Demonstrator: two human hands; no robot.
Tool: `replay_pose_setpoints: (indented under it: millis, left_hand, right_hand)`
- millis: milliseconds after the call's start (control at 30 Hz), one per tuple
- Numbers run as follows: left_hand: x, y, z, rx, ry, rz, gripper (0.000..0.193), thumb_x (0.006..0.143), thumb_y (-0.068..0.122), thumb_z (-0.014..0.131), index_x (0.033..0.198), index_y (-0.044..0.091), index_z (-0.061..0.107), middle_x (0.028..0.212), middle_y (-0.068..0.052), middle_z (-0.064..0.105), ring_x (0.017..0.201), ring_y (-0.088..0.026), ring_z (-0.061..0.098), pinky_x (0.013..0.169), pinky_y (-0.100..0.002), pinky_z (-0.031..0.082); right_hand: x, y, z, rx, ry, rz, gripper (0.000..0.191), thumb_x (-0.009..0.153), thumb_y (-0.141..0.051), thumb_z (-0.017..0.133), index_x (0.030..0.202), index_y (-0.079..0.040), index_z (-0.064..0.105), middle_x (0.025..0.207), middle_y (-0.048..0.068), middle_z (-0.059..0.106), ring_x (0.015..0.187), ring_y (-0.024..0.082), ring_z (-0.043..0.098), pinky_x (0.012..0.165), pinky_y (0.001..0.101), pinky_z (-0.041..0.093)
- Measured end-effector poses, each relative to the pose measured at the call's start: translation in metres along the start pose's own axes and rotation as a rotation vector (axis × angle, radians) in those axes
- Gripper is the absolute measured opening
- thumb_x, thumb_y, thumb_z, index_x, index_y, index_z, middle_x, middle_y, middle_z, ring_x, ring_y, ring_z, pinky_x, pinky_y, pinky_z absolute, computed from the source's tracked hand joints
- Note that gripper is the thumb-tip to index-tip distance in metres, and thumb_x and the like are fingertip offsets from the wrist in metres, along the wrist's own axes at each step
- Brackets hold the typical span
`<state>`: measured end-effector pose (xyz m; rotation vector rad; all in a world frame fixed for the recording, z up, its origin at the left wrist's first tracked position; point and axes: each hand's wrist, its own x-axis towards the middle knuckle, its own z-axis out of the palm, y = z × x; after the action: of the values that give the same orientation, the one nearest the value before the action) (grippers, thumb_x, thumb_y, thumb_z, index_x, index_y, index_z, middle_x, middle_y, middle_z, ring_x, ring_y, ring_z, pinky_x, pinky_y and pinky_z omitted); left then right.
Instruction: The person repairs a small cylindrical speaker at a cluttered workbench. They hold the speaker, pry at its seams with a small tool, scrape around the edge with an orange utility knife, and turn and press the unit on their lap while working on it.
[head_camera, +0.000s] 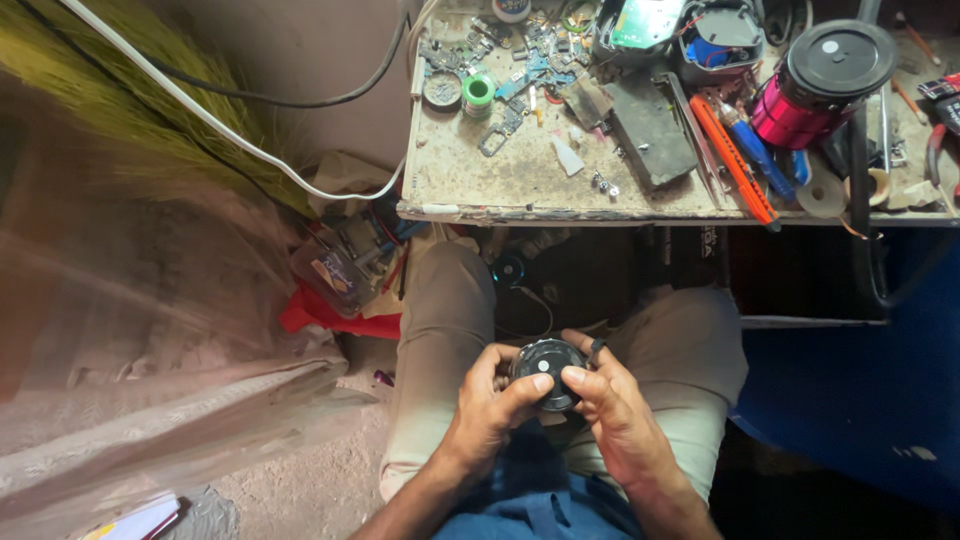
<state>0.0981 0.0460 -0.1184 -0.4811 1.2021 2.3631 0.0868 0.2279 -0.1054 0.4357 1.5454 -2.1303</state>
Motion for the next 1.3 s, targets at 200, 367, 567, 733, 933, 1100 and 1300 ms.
replay_pose_setpoints:
  millis: [200, 367, 567, 733, 933, 1100, 1300]
  left_hand:
    - [-0.001, 0.001, -0.001, -0.089, 0.001, 0.023, 0.059, 0.080, 0.028, 0.077, 0.121, -0.005, 0.052, 0.105, -0.017, 0.067, 0.093, -0.023, 0.072, 0.084, -0.040, 0.063]
    - [-0.001, -0.001, -0.005, -0.116, 0.023, 0.015, 0.056, 0.080, 0.028, 0.077, 0.120, -0.003, 0.053, 0.105, -0.016, 0.067, 0.090, -0.020, 0.069, 0.079, -0.035, 0.060]
    - [0.001, -0.004, -0.007, -0.111, 0.026, 0.012, 0.054, 0.082, 0.028, 0.077, 0.122, -0.002, 0.056, 0.103, -0.012, 0.066, 0.085, -0.016, 0.063, 0.073, -0.032, 0.054]
    - [-0.001, -0.005, -0.005, -0.056, 0.030, 0.051, 0.057, 0.076, 0.028, 0.077, 0.121, 0.000, 0.055, 0.104, -0.010, 0.068, 0.088, -0.014, 0.068, 0.075, -0.029, 0.060]
    - [-0.004, -0.008, -0.010, 0.087, 0.009, 0.187, 0.061, 0.079, 0.030, 0.079, 0.125, -0.001, 0.054, 0.105, -0.009, 0.067, 0.085, -0.010, 0.062, 0.068, -0.024, 0.051]
    - [-0.007, -0.005, -0.013, 0.049, -0.149, 0.207, 0.074, 0.078, 0.029, 0.082, 0.135, -0.002, 0.047, 0.120, -0.011, 0.062, 0.107, -0.015, 0.062, 0.091, -0.029, 0.052]
    - [-0.013, 0.021, -0.024, 0.073, -0.344, 0.181, 0.088, 0.073, 0.029, 0.087, 0.146, 0.001, 0.046, 0.133, -0.012, 0.061, 0.122, -0.019, 0.061, 0.106, -0.033, 0.049]
  right_hand:
    - [0.002, 0.008, -0.011, -0.010, -0.110, 0.029, 0.086, 0.083, -0.051, 0.073, 0.144, 0.004, 0.049, 0.115, 0.010, 0.069, 0.096, 0.012, 0.064, 0.081, 0.0260, 0.051]
    - [-0.011, 0.009, -0.028, -0.049, -0.103, 0.041, 0.075, 0.088, -0.048, 0.066, 0.136, 0.010, 0.059, 0.105, 0.020, 0.075, 0.093, 0.021, 0.074, 0.082, 0.0334, 0.060]
    - [-0.026, 0.000, -0.036, -0.347, 0.247, -0.036, 0.060, 0.087, -0.027, 0.070, 0.136, 0.006, 0.060, 0.114, 0.018, 0.077, 0.095, 0.020, 0.072, 0.080, 0.0314, 0.058]
    - [-0.014, 0.002, -0.022, -0.052, -0.018, -0.022, 0.073, 0.083, -0.026, 0.075, 0.143, 0.004, 0.045, 0.120, 0.017, 0.069, 0.103, 0.020, 0.071, 0.086, 0.0330, 0.060]
    - [-0.008, 0.004, -0.002, 0.034, -0.059, -0.048, 0.088, 0.083, -0.021, 0.079, 0.154, 0.007, 0.035, 0.126, 0.016, 0.062, 0.111, 0.019, 0.061, 0.095, 0.0305, 0.050]
    - [-0.017, -0.008, 0.015, -0.083, -0.030, -0.183, 0.096, 0.078, -0.013, 0.075, 0.157, 0.001, 0.022, 0.133, 0.018, 0.061, 0.116, 0.022, 0.063, 0.099, 0.0351, 0.052]
    - [-0.036, -0.022, 0.030, -0.518, 0.060, -0.315, 0.110, 0.065, -0.003, 0.080, 0.158, -0.005, 0.020, 0.131, 0.020, 0.064, 0.115, 0.026, 0.067, 0.102, 0.0368, 0.053]
